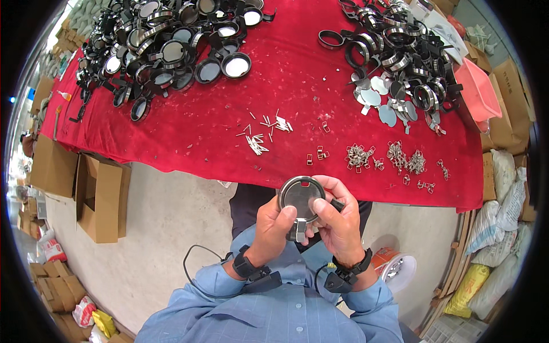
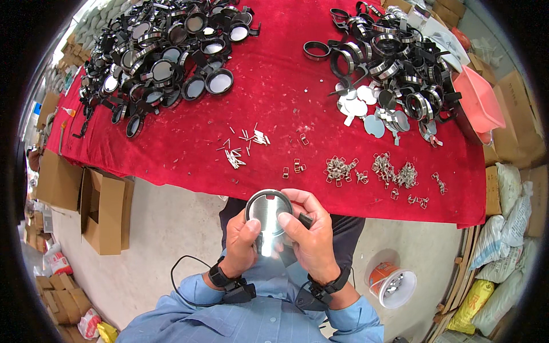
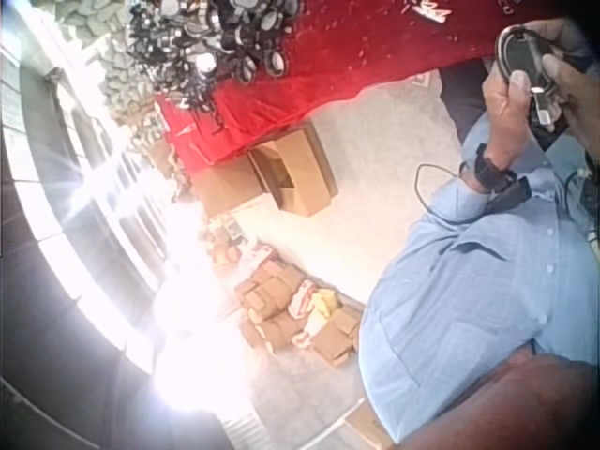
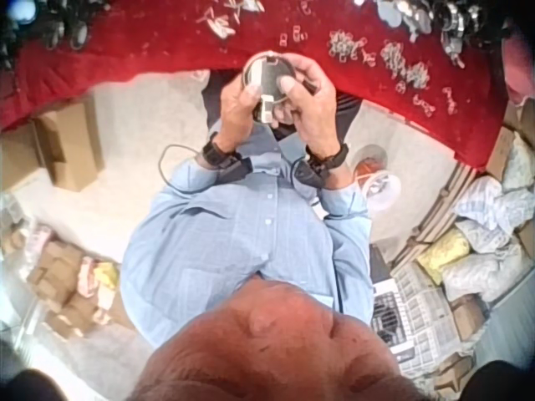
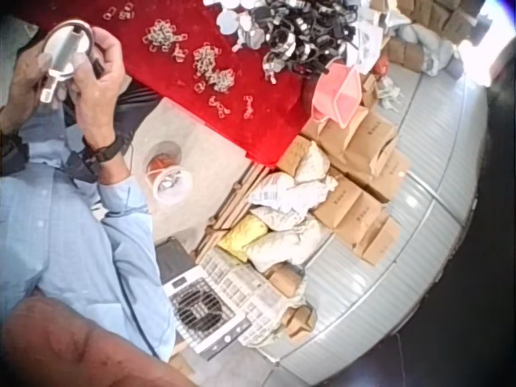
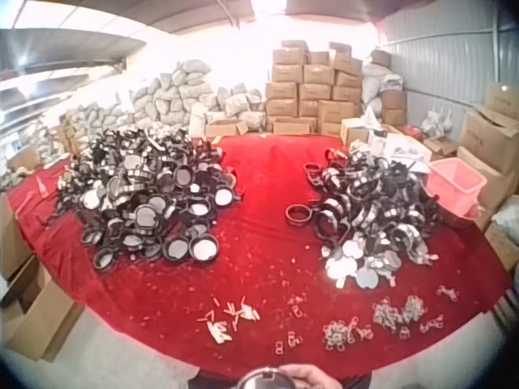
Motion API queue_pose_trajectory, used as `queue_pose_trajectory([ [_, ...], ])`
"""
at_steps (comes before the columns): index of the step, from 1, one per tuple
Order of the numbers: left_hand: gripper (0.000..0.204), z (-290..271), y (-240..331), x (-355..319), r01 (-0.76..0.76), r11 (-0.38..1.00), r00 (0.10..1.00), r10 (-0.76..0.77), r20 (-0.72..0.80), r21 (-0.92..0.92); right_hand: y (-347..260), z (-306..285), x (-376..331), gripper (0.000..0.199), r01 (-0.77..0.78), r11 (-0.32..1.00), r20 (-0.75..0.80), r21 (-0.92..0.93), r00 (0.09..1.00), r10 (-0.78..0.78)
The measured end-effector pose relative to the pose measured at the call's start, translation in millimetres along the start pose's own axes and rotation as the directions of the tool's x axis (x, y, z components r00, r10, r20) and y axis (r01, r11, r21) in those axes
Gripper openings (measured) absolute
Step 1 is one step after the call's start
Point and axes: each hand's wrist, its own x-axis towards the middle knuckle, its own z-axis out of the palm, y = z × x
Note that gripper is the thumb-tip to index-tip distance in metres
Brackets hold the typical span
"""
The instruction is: Assembling small circular mirrors into plastic frames with metal clips.
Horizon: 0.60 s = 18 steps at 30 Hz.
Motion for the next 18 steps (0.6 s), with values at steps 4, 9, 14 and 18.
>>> queue_pose_trajectory([
  [4, 0.044, -2.3, -1.6, 0.2, 0.035, 0.999, 0.999, -0.034, -0.02, 0.037, -2.4, 3.9, -1.0, 0.043, 0.0, 0.999, 0.026, 0.046, 1.0, -0.001],
  [9, 0.042, -1.9, -1.8, 0.9, 0.051, 0.995, 0.998, -0.047, -0.047, 0.083, -1.5, 5.9, -0.6, 0.041, 0.017, 1.0, 0.018, -0.024, 1.0, -0.016],
  [14, 0.051, 1.0, 13.6, 3.0, 0.124, 0.98, 0.992, -0.121, -0.027, 0.155, 1.3, 1.1, 3.1, 0.033, -0.001, 0.993, -0.036, -0.12, 0.999, -0.003],
  [18, 0.061, 3.6, 31.2, -2.1, -0.017, 0.984, 0.999, 0.011, 0.035, 0.179, -5.0, 6.1, 6.6, 0.031, -0.026, 0.993, -0.102, -0.118, 0.995, 0.014],
])
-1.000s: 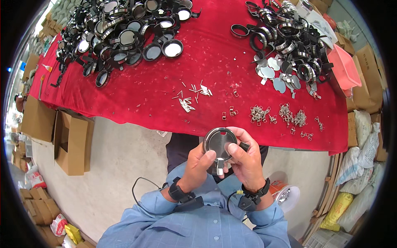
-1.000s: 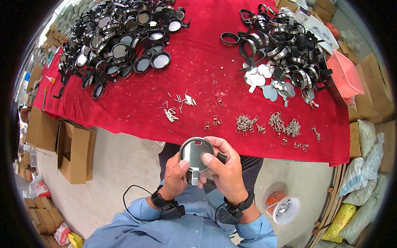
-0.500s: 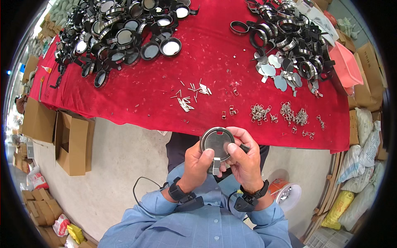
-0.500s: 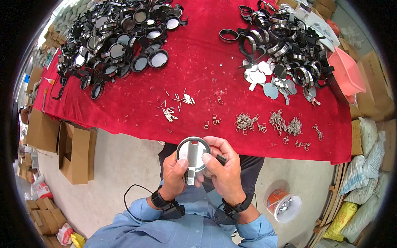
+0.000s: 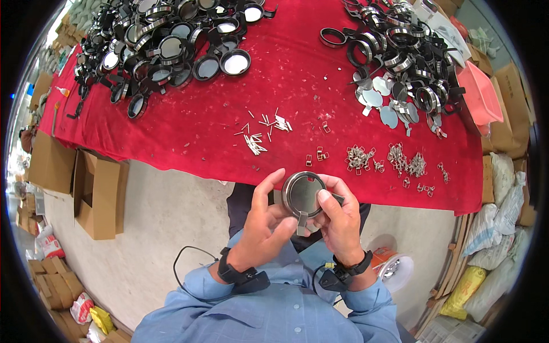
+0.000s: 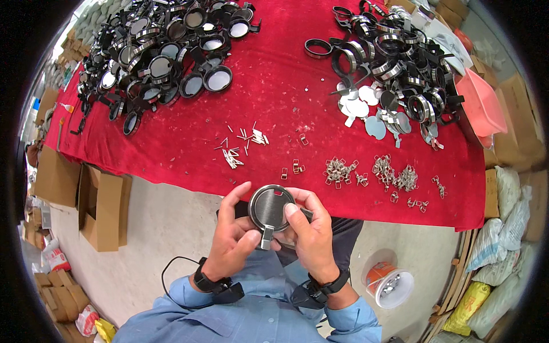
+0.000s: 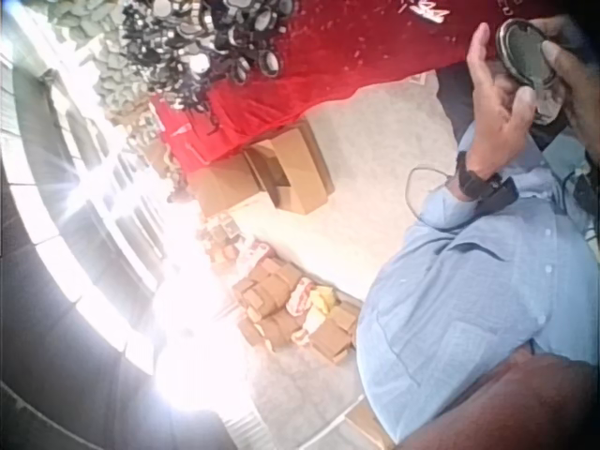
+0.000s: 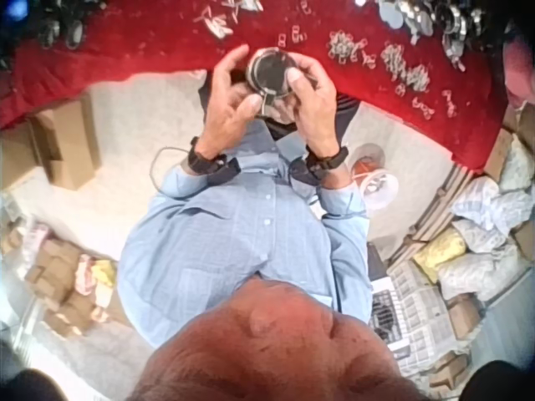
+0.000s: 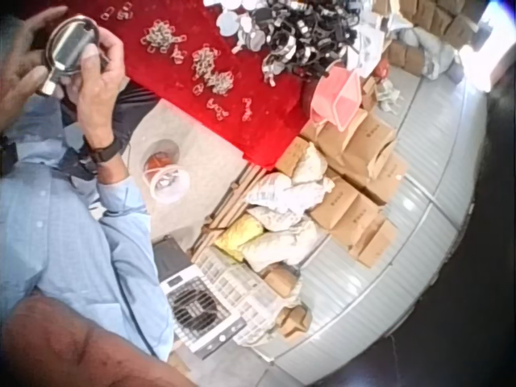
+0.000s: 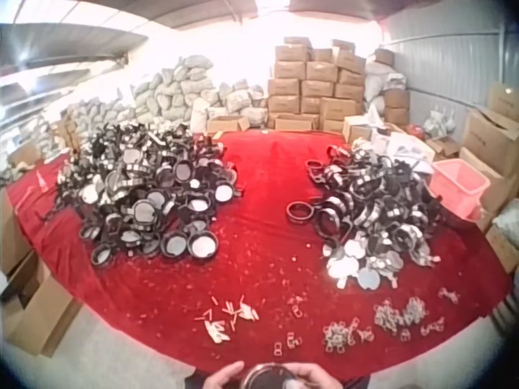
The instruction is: Assembling small circular mirrors into plastic frames with metal clips.
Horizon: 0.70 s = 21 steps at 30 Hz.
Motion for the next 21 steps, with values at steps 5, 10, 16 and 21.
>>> queue_pose_trajectory([
  [5, 0.033, -25.1, -11.1, -6.2, -0.036, 0.99, 0.976, 0.006, 0.219, 0.134, 2.1, -11.9, 10.4, 0.024, 0.052, 0.941, 0.085, -0.335, 0.996, -0.025],
  [10, 0.025, -23.8, -3.3, -5.6, 0.013, 0.991, 0.995, 0.001, 0.099, -0.136, -34.8, -6.8, 47.6, 0.019, 0.351, 0.492, 0.178, -0.797, 0.914, -0.365],
  [16, 0.025, -35.0, -1.9, -2.6, -0.007, 0.973, 0.997, -0.01, -0.074, -0.231, -63.3, -27.6, 113.8, 0.015, 0.332, -0.014, 0.284, -0.943, 0.785, -0.55],
  [21, 0.025, -43.6, 0.5, -6.5, 0.024, 0.959, 0.998, -0.041, -0.053, -0.283, -58.9, -33.0, 125.4, 0.018, 0.389, -0.24, 0.455, -0.889, 0.805, -0.38],
])
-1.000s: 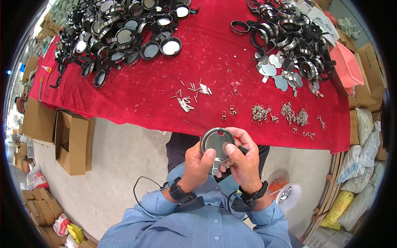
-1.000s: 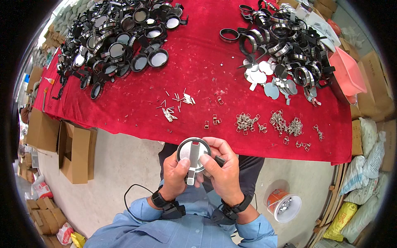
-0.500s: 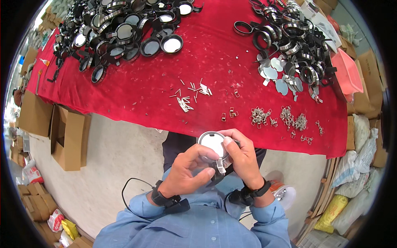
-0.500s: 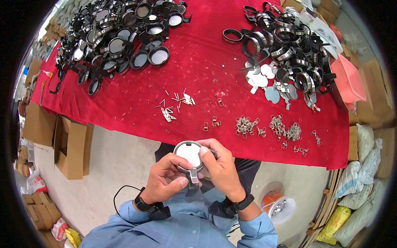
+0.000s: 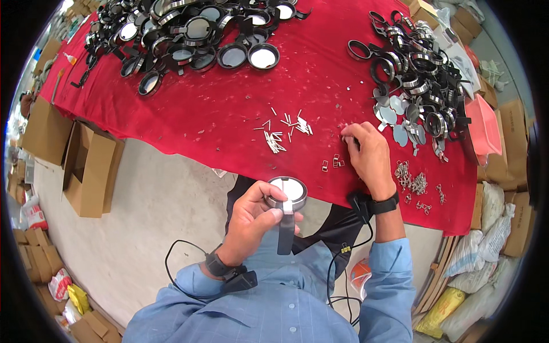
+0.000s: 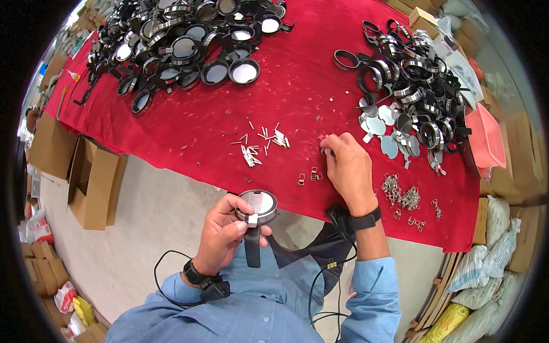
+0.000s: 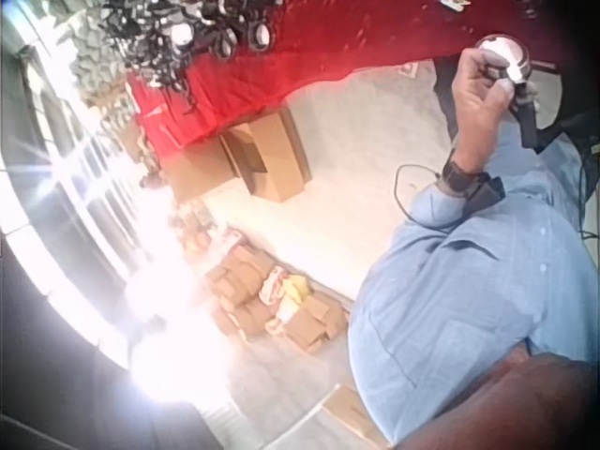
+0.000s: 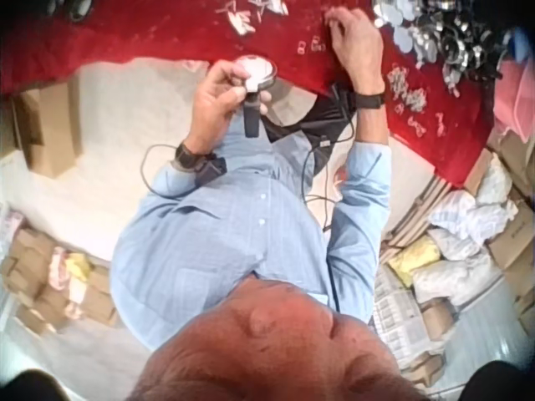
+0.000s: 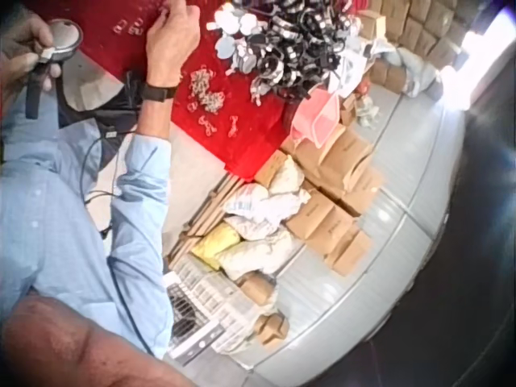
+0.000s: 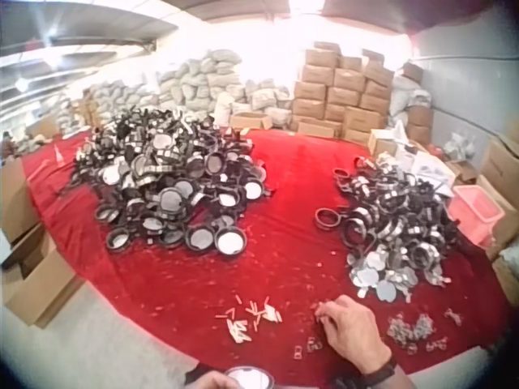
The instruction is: Assembling small circular mirrors into plastic frames with metal clips.
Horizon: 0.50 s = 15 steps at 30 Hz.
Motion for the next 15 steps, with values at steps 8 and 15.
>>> queue_pose_trajectory([
  [8, 0.024, -4.4, -1.2, -2.0, 0.05, 0.997, 0.998, -0.052, -0.025, -0.06, 0.5, -3.8, 1.8, 0.01, 0.015, 0.997, -0.177, 0.077, 0.984, -0.002],
  [15, 0.023, -2.4, -4.1, -3.7, 0.088, 0.995, 0.994, -0.091, -0.054, -0.054, -9.8, 5.6, -8.4, 0.019, -0.11, 0.993, -0.06, -0.046, 0.992, 0.107],
])
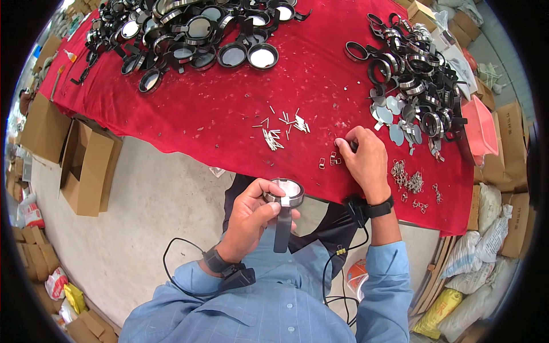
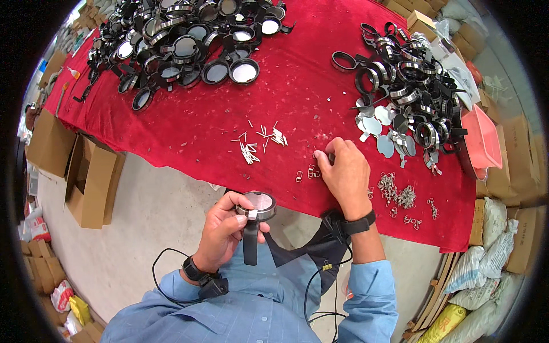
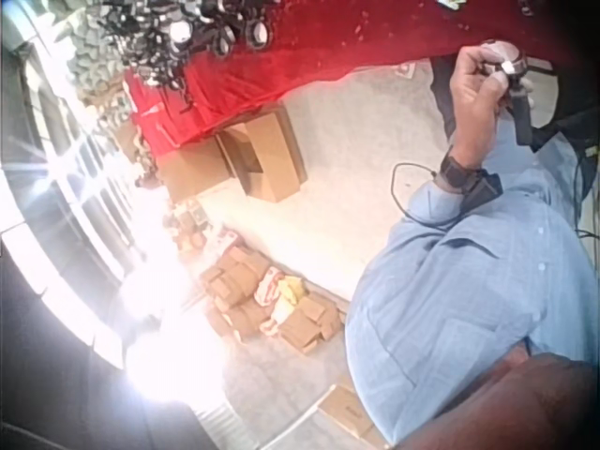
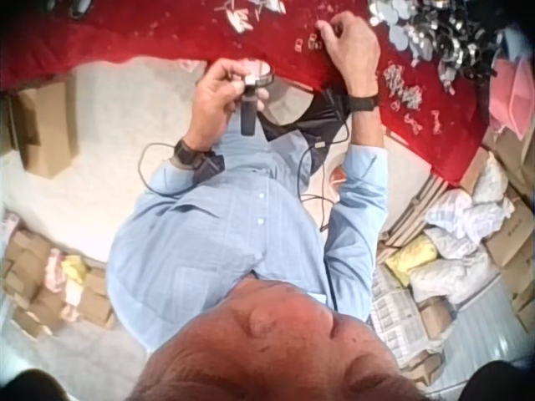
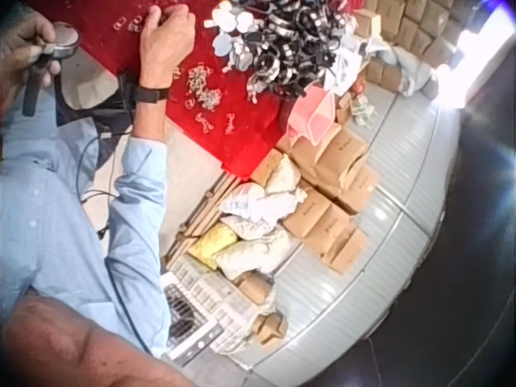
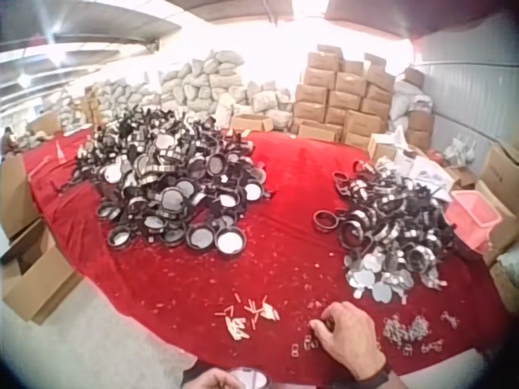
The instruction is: Assembling small circular mirrors into plastic frames with metal clips.
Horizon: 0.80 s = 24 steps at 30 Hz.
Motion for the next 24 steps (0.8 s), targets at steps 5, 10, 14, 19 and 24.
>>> queue_pose_trajectory([
  [5, 0.023, 4.8, 0.3, -0.6, 0.04, 0.999, 0.999, -0.04, -0.016, -0.01, -3.0, 0.0, -3.9, 0.014, 0.106, 0.99, -0.074, 0.096, 0.992, -0.099],
  [10, 0.021, 5.6, 0.5, -3.0, 0.045, 0.999, 0.995, -0.045, -0.094, -0.004, -51.1, -36.1, -26.3, 0.005, 0.101, 0.895, -0.004, 0.434, 0.994, -0.11],
  [14, 0.021, 12.4, -3.0, -0.6, 0.026, 1.0, 0.992, -0.024, -0.123, 0.015, -83.6, -56.8, -60.1, 0.013, 0.212, 0.833, 0.021, 0.511, 0.966, -0.259],
  [19, 0.021, 8.3, -9.5, -0.7, -0.002, 0.995, 0.999, 0.006, -0.044, 0.105, -93.4, -49.9, -81.6, 0.02, 0.2, 0.829, 0.041, 0.522, 0.965, -0.259],
  [24, 0.021, 11.8, -8.1, -4.0, 0.044, 0.993, 0.997, -0.037, -0.068, 0.107, -89.6, -40.8, -85.4, 0.02, 0.18, 0.833, 0.057, 0.523, 0.968, -0.245],
])
